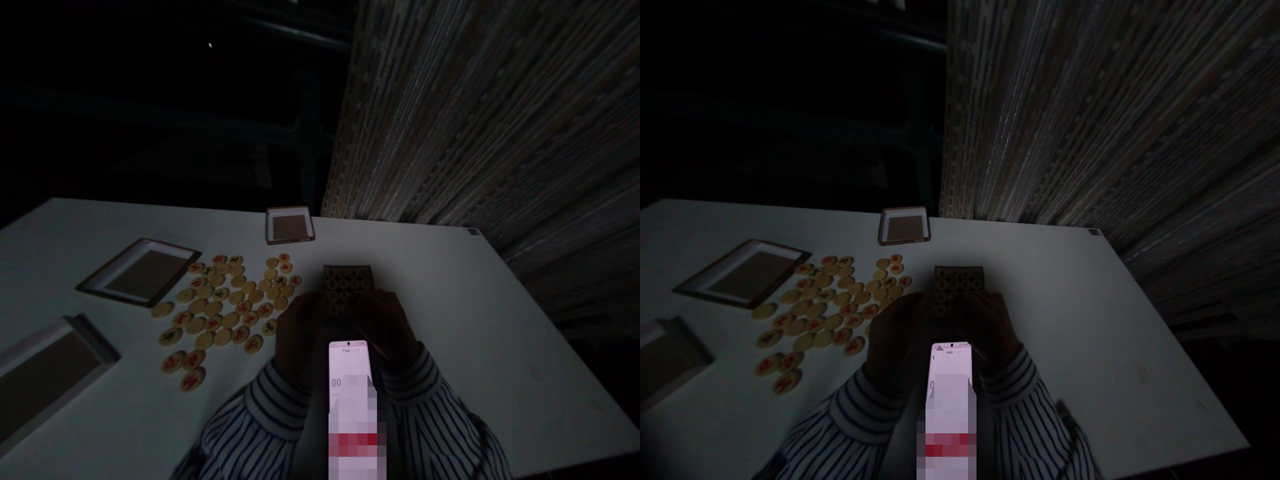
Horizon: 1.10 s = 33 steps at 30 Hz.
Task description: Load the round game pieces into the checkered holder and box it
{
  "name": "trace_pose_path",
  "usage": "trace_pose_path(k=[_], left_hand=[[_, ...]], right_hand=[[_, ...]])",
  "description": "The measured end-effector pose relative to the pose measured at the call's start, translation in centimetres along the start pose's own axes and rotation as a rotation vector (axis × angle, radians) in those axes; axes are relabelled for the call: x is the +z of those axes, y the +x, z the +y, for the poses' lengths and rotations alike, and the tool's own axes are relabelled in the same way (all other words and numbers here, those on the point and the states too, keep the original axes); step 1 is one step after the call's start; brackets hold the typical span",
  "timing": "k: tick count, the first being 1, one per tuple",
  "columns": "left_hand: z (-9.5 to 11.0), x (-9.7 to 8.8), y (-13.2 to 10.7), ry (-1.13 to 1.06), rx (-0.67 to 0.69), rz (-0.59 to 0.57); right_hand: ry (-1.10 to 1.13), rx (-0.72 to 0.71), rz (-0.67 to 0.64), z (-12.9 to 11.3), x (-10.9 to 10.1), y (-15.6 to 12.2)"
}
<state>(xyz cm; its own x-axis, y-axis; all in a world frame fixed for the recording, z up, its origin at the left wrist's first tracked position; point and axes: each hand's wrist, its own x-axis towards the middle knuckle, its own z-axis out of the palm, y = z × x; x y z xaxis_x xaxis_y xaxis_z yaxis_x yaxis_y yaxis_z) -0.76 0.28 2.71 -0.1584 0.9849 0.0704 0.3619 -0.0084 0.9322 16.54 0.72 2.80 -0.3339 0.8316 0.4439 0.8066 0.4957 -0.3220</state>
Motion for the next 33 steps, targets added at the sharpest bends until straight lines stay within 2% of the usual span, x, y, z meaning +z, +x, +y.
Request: trace_pose_path(k=[4, 9, 20, 33], left_hand=[[-0.3, 0.0, 0.1, 0.045, -0.03, 0.022], [-0.5, 0.0, 0.1, 0.037, -0.069, 0.045], [-0.5, 0.0, 0.1, 0.062, -0.036, 0.041], [-0.7, 0.1, 0.0, 0.067, 0.008, 0.052]], right_hand=[[-0.068, -0.037, -0.059, 0.6, 0.5, -0.1], [-0.087, -0.041, -0.07, 0.8, 0.9, 0.1], [-0.094, -0.04, -0.039, 1.1, 1.3, 0.4], [-0.148, -0.001, -0.127, 0.6, 1.0, 0.7]])
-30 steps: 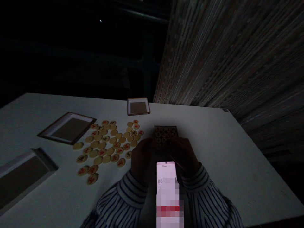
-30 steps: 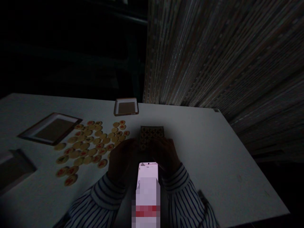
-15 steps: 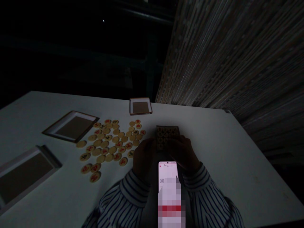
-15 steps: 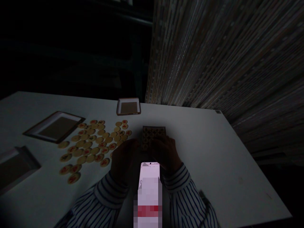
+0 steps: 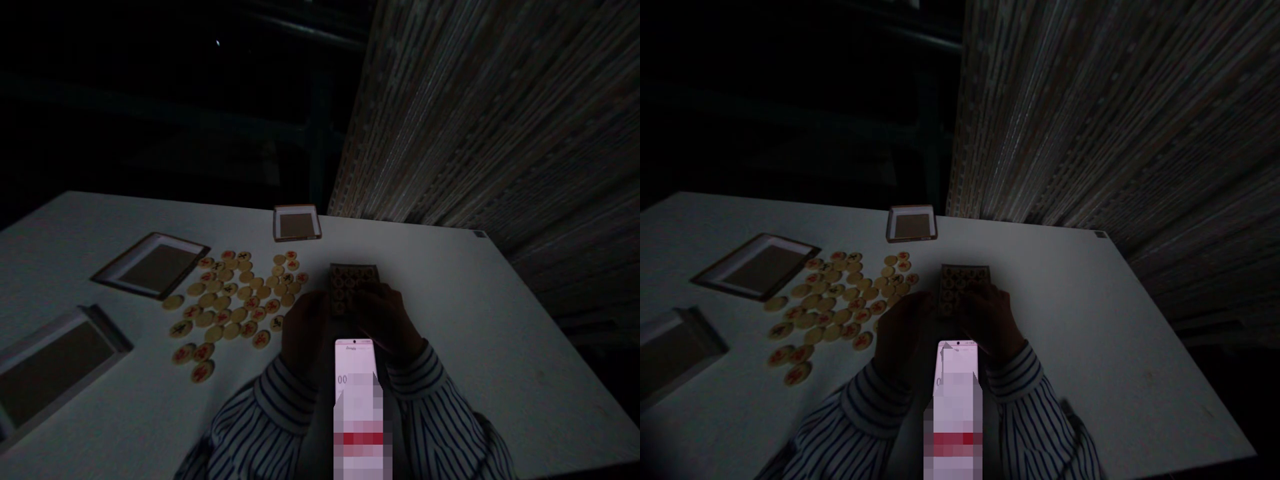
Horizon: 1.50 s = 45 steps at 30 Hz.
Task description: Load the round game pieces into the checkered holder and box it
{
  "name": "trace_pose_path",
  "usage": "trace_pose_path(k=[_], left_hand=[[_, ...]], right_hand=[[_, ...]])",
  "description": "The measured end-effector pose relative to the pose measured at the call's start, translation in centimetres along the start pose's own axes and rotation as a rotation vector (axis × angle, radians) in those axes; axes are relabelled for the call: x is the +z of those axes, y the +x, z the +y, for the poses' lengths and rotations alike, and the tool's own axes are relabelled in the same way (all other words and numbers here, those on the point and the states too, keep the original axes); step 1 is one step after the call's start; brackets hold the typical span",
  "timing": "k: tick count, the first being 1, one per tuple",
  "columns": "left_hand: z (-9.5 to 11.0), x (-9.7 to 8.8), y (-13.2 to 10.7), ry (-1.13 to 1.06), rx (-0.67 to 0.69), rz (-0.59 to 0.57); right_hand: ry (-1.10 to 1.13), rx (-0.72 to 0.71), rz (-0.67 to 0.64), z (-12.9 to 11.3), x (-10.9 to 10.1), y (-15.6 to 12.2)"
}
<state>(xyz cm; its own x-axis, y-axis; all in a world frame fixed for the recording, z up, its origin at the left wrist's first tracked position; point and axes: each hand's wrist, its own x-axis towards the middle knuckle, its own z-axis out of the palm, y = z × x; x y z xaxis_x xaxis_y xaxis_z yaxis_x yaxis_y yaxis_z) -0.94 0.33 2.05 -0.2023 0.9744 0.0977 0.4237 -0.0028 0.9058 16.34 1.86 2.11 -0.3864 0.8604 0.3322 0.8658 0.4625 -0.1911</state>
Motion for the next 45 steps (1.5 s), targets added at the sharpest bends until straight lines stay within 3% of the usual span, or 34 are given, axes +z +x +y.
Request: trace_pose_path(k=[45], left_hand=[[0.46, -0.21, -0.19, -0.015, -0.022, -0.001]], right_hand=[[0.003, 0.001, -0.034, -0.2, -0.46, -0.23]])
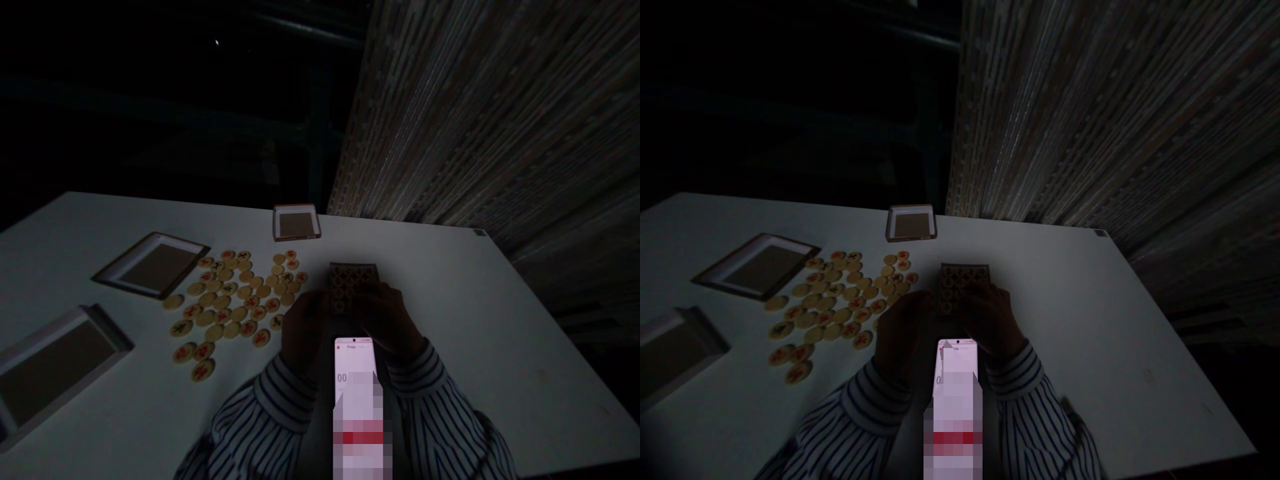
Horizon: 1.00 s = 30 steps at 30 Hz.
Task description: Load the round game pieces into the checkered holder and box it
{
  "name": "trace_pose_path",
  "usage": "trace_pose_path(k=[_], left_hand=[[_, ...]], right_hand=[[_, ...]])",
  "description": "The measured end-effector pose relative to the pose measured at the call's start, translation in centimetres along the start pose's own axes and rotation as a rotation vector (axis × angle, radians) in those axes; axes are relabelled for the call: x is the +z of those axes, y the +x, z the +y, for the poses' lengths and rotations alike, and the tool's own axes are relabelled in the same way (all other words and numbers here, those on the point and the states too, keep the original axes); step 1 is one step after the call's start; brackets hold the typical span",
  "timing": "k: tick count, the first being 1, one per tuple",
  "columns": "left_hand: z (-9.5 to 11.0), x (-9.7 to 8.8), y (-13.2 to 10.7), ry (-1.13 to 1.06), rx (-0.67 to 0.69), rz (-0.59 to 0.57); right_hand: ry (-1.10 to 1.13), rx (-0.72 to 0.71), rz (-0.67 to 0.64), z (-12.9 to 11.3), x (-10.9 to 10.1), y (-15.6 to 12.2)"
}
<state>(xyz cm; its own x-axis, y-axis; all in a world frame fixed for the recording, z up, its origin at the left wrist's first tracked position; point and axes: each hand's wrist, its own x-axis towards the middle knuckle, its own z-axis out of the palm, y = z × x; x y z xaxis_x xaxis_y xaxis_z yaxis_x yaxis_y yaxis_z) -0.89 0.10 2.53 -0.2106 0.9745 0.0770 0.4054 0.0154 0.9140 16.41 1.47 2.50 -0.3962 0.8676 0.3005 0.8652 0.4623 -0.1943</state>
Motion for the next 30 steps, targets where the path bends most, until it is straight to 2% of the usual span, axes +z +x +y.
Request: trace_pose_path(k=[18, 20, 25, 30], left_hand=[[-0.6, 0.1, 0.2, 0.02, -0.008, -0.007], [-0.4, 0.0, 0.2, 0.011, -0.014, -0.006], [-0.1, -0.3, 0.1, 0.009, -0.038, -0.006], [-0.5, -0.4, 0.3, -0.006, 0.013, 0.004]], right_hand=[[-0.01, -0.039, 0.019, 0.3, 0.3, 0.0], [0.031, -0.02, 0.095, 0.2, 0.1, 0.0], [0.197, 0.165, 0.468, 0.2, -0.5, -0.2], [0.243, 0.247, 0.61, 0.4, -0.7, -0.5]])
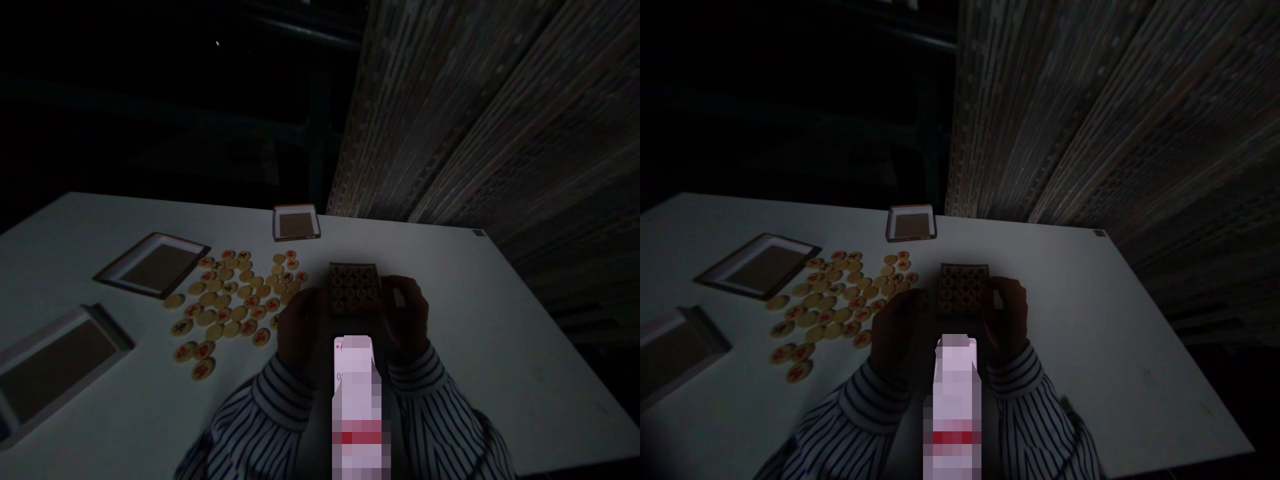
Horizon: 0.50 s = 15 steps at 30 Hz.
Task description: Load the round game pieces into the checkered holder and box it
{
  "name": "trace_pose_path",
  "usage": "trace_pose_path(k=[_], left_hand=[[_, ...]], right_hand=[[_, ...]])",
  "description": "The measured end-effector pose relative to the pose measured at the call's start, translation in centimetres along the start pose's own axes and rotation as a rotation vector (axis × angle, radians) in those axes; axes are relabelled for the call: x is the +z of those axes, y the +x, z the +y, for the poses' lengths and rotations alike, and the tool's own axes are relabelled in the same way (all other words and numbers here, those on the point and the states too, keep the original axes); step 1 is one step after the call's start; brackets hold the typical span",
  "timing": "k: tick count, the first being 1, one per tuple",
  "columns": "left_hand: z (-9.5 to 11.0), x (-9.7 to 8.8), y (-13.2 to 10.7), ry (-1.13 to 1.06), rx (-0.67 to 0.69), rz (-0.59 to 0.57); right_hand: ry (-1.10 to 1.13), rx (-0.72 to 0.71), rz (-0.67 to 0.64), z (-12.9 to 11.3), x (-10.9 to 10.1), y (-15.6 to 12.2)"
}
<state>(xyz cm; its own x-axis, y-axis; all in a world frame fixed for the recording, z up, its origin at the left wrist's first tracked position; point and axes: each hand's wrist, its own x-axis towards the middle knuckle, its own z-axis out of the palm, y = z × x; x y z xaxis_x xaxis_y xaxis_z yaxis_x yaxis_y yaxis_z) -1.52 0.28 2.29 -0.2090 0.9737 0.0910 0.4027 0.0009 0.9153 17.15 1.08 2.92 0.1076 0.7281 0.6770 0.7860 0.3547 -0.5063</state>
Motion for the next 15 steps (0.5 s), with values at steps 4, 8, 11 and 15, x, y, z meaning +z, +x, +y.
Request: trace_pose_path(k=[4, 8, 11, 15], left_hand=[[-0.1, -0.1, 0.1, -0.016, -0.011, 0.026], [0.0, -0.4, 0.1, -0.033, -0.02, 0.051], [0.3, -1.0, 0.0, -0.063, 0.007, 0.073], [1.1, -1.9, 0.1, -0.155, -0.014, 0.129]], right_hand=[[0.03, 0.008, 0.072, -0.1, -0.1, -0.1], [0.031, 0.037, 0.146, -0.2, -0.3, -0.2], [0.037, 0.039, 0.172, -0.1, -0.4, -0.4], [0.026, 0.048, 0.174, 0.0, -0.5, -0.4]])
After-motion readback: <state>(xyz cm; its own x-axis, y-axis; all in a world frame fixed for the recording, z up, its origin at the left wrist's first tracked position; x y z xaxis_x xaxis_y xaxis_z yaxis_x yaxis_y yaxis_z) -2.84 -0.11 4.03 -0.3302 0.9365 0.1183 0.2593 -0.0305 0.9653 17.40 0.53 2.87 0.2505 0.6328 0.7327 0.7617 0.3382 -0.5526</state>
